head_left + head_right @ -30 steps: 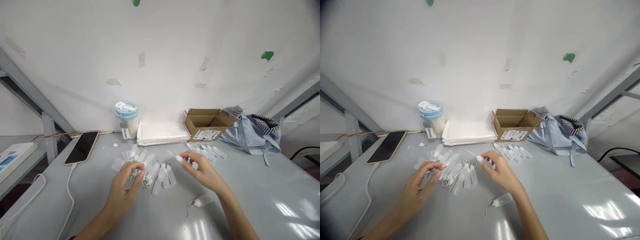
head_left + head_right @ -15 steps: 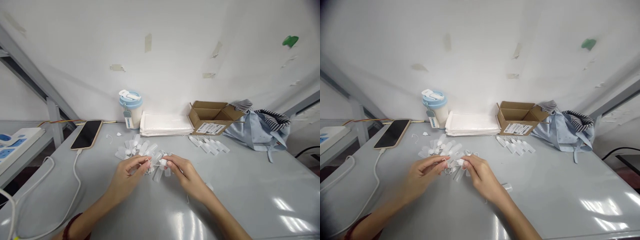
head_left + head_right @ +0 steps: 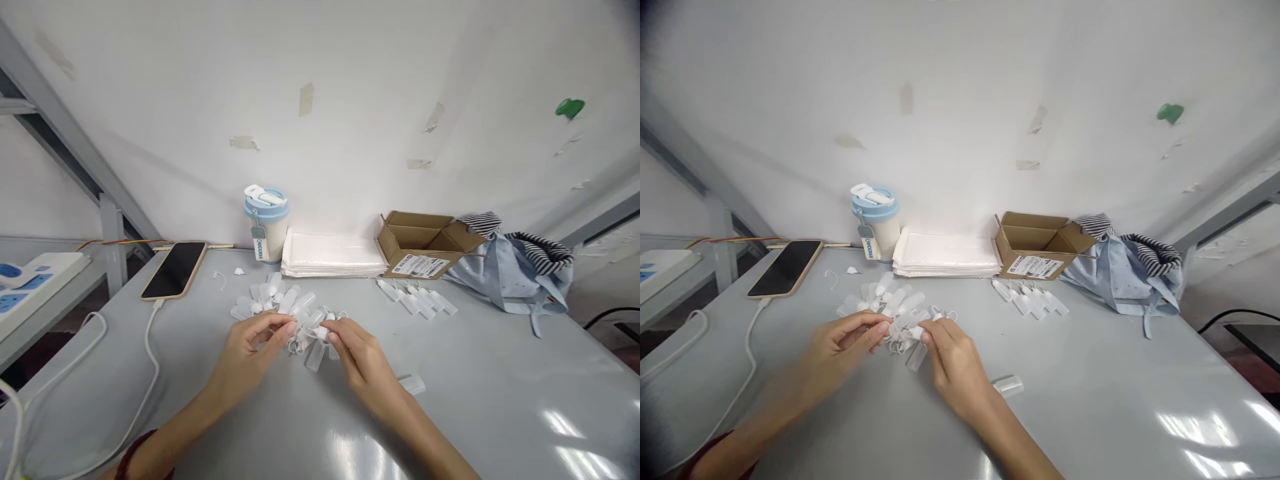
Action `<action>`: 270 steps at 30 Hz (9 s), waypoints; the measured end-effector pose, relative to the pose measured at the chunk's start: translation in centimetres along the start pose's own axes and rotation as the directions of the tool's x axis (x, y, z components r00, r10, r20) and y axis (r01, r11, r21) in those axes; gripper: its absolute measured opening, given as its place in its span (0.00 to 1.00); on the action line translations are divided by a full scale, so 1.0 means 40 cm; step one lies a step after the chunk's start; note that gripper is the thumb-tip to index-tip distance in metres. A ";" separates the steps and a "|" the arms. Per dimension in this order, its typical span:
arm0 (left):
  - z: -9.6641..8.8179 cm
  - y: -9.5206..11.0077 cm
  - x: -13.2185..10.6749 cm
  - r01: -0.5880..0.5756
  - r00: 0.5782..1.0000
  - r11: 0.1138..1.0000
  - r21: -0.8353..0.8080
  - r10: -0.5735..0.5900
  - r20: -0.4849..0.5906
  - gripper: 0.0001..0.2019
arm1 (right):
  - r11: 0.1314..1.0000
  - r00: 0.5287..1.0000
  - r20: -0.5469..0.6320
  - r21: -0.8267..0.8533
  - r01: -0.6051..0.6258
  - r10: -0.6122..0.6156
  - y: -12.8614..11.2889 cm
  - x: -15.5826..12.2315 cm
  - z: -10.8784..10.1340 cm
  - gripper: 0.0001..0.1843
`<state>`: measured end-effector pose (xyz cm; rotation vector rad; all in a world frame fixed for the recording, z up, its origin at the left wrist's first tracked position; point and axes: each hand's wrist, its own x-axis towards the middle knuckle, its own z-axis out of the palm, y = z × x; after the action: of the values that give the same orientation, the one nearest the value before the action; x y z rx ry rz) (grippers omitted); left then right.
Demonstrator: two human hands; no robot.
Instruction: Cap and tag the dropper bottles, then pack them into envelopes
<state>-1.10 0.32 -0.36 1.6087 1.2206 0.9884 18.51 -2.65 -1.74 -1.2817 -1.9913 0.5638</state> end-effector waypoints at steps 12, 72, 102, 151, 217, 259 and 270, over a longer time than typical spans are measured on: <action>-0.003 -0.030 0.005 0.093 0.996 0.992 -0.084 -0.093 0.008 0.10 | 0.997 0.997 -0.027 0.018 0.075 -0.075 0.005 -0.007 -0.001 0.14; -0.002 -0.037 0.003 0.160 0.957 0.979 -0.123 -0.123 0.262 0.10 | 0.994 0.994 -0.026 0.044 0.104 -0.103 -0.001 -0.013 0.007 0.14; 0.010 -0.036 0.008 -0.136 0.964 0.981 0.138 0.099 0.246 0.11 | 0.975 0.986 0.079 -0.157 0.159 -0.149 0.003 -0.016 -0.001 0.14; 0.034 -0.053 -0.005 -0.045 0.976 0.999 0.019 0.040 0.215 0.10 | 0.984 0.985 0.007 -0.049 0.172 -0.172 0.005 -0.020 0.027 0.14; 0.007 -0.051 -0.005 -0.454 0.889 0.815 0.361 0.390 0.240 0.05 | 0.982 0.950 0.282 0.095 -0.164 0.131 0.014 -0.013 -0.090 0.12; 0.009 -0.047 -0.010 -0.445 0.890 0.835 0.325 0.371 0.264 0.08 | 0.994 0.978 0.206 0.094 -0.061 0.041 0.017 -0.024 -0.079 0.14; 0.013 -0.050 -0.009 -0.511 0.855 0.814 0.277 0.448 0.260 0.07 | 0.994 0.980 0.200 0.107 -0.039 0.017 0.019 -0.020 -0.079 0.15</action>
<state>-1.28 0.18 -2.46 2.3094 0.8986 0.9359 21.54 -3.08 -0.39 -1.2275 -2.0740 0.8324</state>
